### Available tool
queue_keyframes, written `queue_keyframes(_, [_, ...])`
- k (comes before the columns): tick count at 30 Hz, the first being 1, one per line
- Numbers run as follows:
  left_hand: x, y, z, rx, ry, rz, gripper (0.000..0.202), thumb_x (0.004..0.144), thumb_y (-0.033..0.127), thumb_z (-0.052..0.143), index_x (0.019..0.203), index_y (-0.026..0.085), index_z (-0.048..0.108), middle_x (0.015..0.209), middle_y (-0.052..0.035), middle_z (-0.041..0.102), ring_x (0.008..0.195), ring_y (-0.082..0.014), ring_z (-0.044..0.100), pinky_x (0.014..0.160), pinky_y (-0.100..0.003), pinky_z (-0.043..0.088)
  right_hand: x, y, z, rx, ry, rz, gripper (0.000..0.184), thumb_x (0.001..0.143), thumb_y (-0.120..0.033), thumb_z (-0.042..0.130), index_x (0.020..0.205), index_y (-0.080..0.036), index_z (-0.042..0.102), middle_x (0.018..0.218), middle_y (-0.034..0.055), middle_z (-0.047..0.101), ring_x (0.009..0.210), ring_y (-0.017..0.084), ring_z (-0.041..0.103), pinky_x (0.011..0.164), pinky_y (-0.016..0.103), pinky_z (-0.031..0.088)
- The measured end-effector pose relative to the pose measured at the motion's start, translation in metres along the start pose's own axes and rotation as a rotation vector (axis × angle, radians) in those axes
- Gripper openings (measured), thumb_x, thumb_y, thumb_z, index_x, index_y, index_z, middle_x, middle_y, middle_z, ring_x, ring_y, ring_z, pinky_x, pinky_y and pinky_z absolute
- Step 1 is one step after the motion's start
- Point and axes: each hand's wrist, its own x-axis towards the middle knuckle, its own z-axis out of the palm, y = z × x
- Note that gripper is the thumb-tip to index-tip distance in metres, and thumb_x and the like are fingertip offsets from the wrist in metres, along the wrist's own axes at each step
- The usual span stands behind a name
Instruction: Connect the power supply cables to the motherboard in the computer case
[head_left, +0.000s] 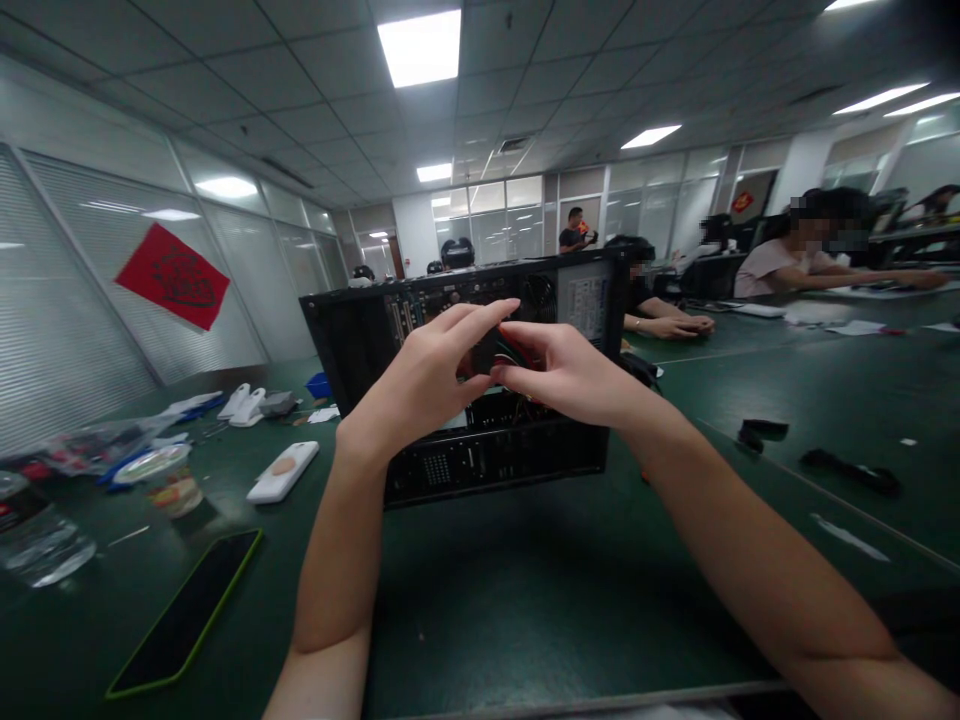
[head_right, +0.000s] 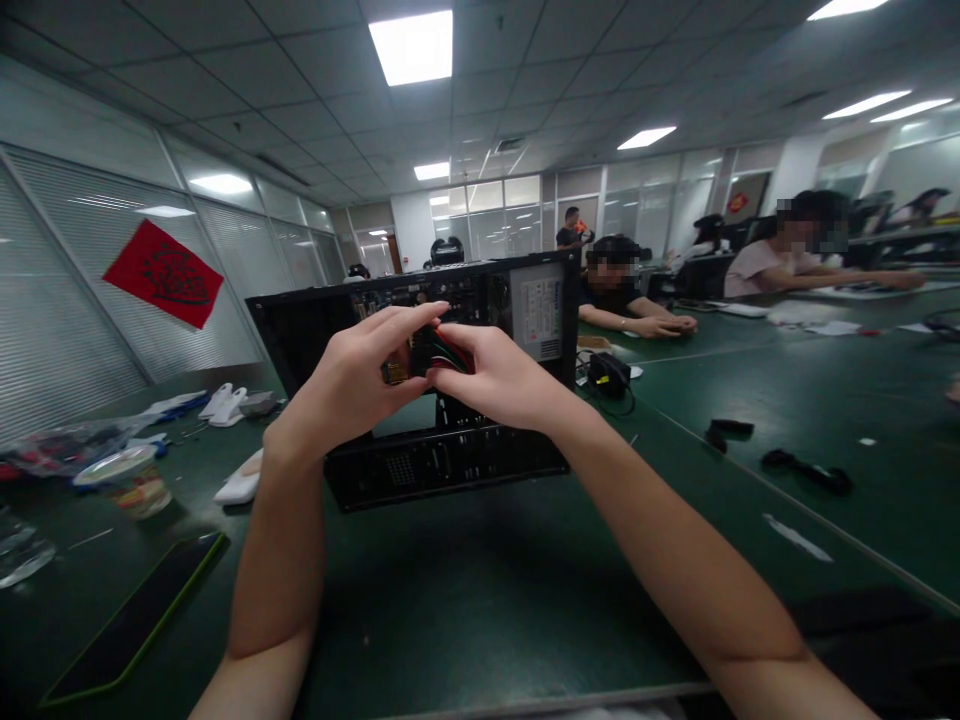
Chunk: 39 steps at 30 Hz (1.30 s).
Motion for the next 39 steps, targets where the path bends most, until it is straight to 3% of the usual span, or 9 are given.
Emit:
queue_keyframes(10, [0.001,0.000,0.002,-0.086,0.056,-0.047,0.067,0.082,0.016,0.069,0.145,0.024,0.048,0.126,-0.0087,0.062,0.082,-0.0130,0.062,0.075,-0.026,0.055,0.000,-0.001,-0.002,0.104,0.041,0.038,0.026,0.079,-0.022,0.064,0.104,-0.015,0.070,0.094,0.0047,0.070,0.089,0.022,0.060,0.076,0.032,0.047])
queue_keyframes(16, [0.001,-0.003,0.006,-0.241,-0.012,-0.158,0.059,0.084,0.023,0.069,0.140,0.019,0.052,0.083,0.0000,0.067,0.068,-0.0119,0.062,0.063,-0.022,0.051,0.000,0.000,-0.005,0.092,0.040,0.042,0.014,0.080,-0.023,0.064,0.091,-0.014,0.067,0.084,0.0019,0.065,0.080,0.018,0.056,0.070,0.028,0.043])
queue_keyframes(21, [0.001,-0.003,0.007,-0.279,-0.031,-0.177,0.055,0.084,0.025,0.070,0.137,0.018,0.055,0.068,0.0043,0.059,0.059,-0.0104,0.055,0.055,-0.021,0.045,0.001,-0.001,-0.005,0.066,0.045,0.065,0.010,0.081,-0.025,0.063,0.080,-0.015,0.063,0.072,-0.0018,0.055,0.070,0.014,0.048,0.062,0.027,0.035])
queue_keyframes(30, [0.001,-0.005,0.007,-0.274,-0.021,-0.169,0.054,0.082,0.026,0.072,0.134,0.019,0.057,0.066,0.0051,0.056,0.057,-0.0100,0.052,0.054,-0.022,0.043,0.000,0.001,-0.006,0.109,0.030,0.115,0.015,0.081,-0.031,0.065,0.077,-0.017,0.061,0.067,-0.0030,0.050,0.066,0.014,0.045,0.059,0.027,0.033])
queue_keyframes(39, [0.002,-0.005,0.011,-0.196,0.018,-0.157,0.053,0.082,0.020,0.068,0.134,0.020,0.058,0.069,0.0045,0.058,0.059,-0.0103,0.053,0.058,-0.022,0.044,0.002,0.003,-0.001,0.054,0.095,0.050,0.012,0.081,-0.027,0.065,0.086,-0.015,0.065,0.077,-0.0003,0.059,0.073,0.015,0.051,0.063,0.028,0.038])
